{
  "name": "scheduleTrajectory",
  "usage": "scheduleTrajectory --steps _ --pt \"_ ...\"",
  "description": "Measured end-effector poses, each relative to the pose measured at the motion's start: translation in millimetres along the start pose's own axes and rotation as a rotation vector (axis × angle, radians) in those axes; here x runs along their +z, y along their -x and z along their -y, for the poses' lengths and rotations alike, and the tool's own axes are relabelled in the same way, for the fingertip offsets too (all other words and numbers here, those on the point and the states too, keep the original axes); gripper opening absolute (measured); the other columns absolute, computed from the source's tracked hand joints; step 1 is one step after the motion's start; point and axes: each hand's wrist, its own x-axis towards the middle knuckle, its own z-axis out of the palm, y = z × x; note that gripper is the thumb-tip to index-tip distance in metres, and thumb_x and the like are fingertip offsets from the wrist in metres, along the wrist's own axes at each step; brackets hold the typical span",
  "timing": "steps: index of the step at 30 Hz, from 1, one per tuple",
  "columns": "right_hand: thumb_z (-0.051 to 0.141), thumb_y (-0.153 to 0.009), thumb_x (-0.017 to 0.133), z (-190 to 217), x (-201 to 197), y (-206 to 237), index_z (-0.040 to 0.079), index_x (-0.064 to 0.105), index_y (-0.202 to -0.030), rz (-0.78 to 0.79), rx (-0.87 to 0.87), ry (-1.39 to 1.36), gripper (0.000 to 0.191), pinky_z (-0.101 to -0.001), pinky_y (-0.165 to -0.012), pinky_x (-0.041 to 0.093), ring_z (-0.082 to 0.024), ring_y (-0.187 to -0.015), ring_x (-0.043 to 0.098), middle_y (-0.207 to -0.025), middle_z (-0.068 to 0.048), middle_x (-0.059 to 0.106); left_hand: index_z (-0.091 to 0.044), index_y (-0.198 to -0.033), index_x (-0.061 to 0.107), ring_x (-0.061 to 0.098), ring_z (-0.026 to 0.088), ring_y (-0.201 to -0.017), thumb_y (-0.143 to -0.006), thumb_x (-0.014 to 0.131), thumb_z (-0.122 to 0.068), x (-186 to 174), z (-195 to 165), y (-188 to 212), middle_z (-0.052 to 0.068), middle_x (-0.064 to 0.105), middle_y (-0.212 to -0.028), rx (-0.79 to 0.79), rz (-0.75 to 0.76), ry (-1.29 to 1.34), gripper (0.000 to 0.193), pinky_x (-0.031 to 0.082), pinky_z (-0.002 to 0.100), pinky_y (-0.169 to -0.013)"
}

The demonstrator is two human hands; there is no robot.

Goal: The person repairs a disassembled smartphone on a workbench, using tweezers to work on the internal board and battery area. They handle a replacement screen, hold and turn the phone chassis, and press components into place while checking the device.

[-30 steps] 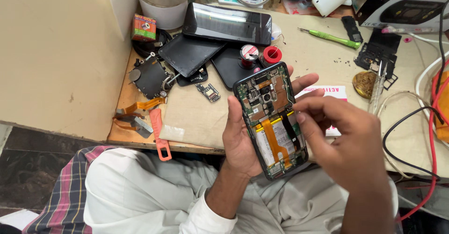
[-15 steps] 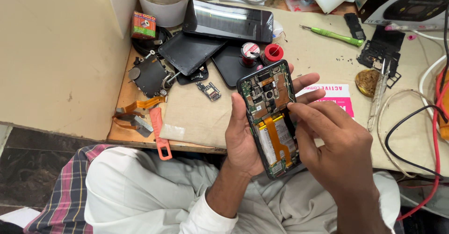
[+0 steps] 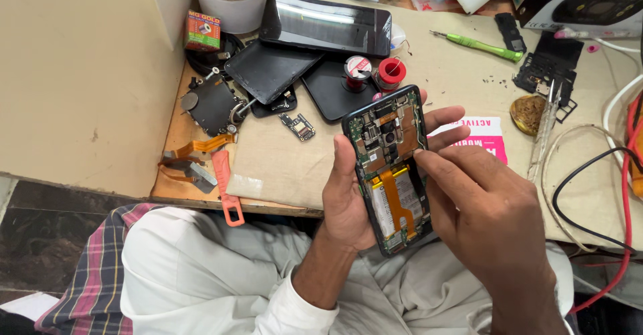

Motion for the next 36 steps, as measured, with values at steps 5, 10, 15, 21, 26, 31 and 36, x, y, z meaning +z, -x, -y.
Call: scheduleTrajectory --steps 5,10,15,21,26,31,36 --pt "-0.003 -0.081 0.075 -1.9 -1.5 3.6 0.006 0.074 -0.110 0.001 0.028 -0.029 0.030 -0.0378 -0.073 0.057 -0.026 -0.084 0.071 -0.099 -0.009 0.070 -0.008 -0.171 0.019 0.040 0.033 -0.147 -0.103 0.035 -0.074 2.5 -0.9 -0.1 0.026 0.033 -0.161 -0.006 -0.013 0.001 0.096 0.034 0.050 -0.125" --pt "-0.001 -0.098 0.068 -17.9 12.5 10.4 0.001 0.071 -0.116 -0.140 0.269 -0.537 0.018 -0.0259 -0.086 0.057 -0.012 -0.092 0.070 -0.104 -0.005 0.070 -0.004 -0.165 0.023 0.040 0.032 -0.148 -0.107 0.038 -0.073 1.8 -0.6 1.6 0.027 0.032 -0.162 -0.008 0.012 0.026 0.092 0.035 0.047 -0.125" --pt "0.004 -0.099 0.063 -39.7 22.8 18.2 -0.008 0.068 -0.119 -0.001 0.625 -1.019 0.023 -0.0225 -0.082 0.053 -0.010 -0.090 0.065 -0.101 -0.008 0.071 -0.004 -0.165 0.026 0.039 0.030 -0.150 -0.105 0.039 -0.073 -1.1 -0.2 0.6 0.023 0.028 -0.167 -0.001 -0.004 0.014 0.093 0.033 0.045 -0.125" --pt "0.005 -0.101 0.058 -45.1 32.6 17.4 -0.011 0.068 -0.118 0.030 0.656 -1.379 0.026 -0.0254 -0.083 0.052 -0.012 -0.091 0.065 -0.103 -0.011 0.072 -0.002 -0.163 0.026 0.037 0.028 -0.151 -0.104 0.038 -0.072 -1.6 0.0 0.6 0.021 0.025 -0.170 0.019 -0.031 -0.043 0.092 0.030 0.045 -0.128" --pt "0.004 -0.098 0.060 -42.3 35.4 13.8 -0.011 0.070 -0.112 0.087 0.674 -1.283 0.022 -0.0255 -0.082 0.051 -0.012 -0.089 0.065 -0.099 -0.011 0.074 -0.002 -0.163 0.027 0.037 0.029 -0.149 -0.106 0.038 -0.071 -3.8 1.0 1.4 0.021 0.027 -0.168 0.023 -0.006 -0.052 0.090 0.030 0.044 -0.127" --pt "0.003 -0.098 0.059 -41.3 37.1 13.1 -0.010 0.070 -0.110 0.097 0.648 -1.252 0.020 -0.0251 -0.082 0.052 -0.011 -0.088 0.065 -0.098 -0.010 0.074 -0.002 -0.163 0.027 0.036 0.030 -0.147 -0.108 0.036 -0.069 -4.3 1.4 2.4 0.025 0.028 -0.166 0.031 -0.004 -0.061 0.087 0.028 0.044 -0.125" --pt "0.003 -0.097 0.059 -40.7 37.8 15.0 -0.008 0.070 -0.109 0.077 0.636 -1.225 0.019 -0.0244 -0.082 0.052 -0.010 -0.086 0.064 -0.098 -0.008 0.073 -0.002 -0.163 0.027 0.034 0.031 -0.149 -0.107 0.034 -0.069 -2.4 1.7 2.1 0.027 0.027 -0.165 0.030 -0.004 -0.059 0.088 0.028 0.046 -0.128"
